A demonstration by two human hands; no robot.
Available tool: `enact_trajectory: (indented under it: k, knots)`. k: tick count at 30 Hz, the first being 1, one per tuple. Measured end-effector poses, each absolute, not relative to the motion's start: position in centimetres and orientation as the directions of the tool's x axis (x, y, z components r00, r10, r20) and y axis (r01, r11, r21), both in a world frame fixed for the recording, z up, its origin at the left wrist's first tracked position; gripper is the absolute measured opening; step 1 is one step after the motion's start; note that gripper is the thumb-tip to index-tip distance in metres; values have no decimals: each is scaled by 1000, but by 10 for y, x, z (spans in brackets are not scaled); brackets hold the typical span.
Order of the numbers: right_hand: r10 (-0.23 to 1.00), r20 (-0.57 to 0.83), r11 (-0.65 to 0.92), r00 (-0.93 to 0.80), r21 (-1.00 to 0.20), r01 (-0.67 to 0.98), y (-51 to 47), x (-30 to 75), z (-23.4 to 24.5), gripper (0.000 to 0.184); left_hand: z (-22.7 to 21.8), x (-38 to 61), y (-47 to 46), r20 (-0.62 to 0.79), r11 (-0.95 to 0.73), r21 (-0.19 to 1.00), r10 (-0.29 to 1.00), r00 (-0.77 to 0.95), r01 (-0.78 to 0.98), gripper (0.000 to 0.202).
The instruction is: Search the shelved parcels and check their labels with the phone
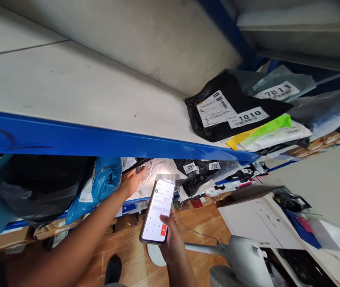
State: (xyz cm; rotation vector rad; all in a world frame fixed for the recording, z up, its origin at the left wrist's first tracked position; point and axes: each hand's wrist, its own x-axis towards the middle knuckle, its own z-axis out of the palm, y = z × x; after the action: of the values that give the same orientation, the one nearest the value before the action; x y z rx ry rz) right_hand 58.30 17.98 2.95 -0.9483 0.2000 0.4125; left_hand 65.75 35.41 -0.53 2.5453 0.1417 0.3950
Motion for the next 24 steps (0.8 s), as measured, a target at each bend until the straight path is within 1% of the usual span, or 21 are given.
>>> enact_trajectory:
  k: [4, 7, 9, 14, 19, 24]
  knots:
    - [217, -315, 500, 924, -777, -383, 179, 584, 22, 69, 6, 655, 351, 160, -896, 435, 171, 972, 86, 46]
    - [237, -265, 498, 935, -793, -351, 179, 584, 18, 69, 10, 654, 349, 127, -920, 377, 167, 978, 108, 46]
    - [252, -237, 477, 938, -813, -333, 180, 583, 18, 68, 10, 654, 349, 137, -925, 366, 160, 978, 100, 45]
    - [265, -201, 455, 943, -836, -307, 183, 580, 21, 58, 7, 655, 350, 152, -927, 364, 157, 976, 92, 44]
    - [272, -175, 404, 946, -872, -278, 184, 576, 23, 67, 7, 654, 351, 153, -926, 371, 141, 978, 75, 44]
    - [380, -186, 448, 906, -820, -356, 182, 572, 27, 70, 8, 654, 352, 120, -932, 355, 126, 985, 76, 46]
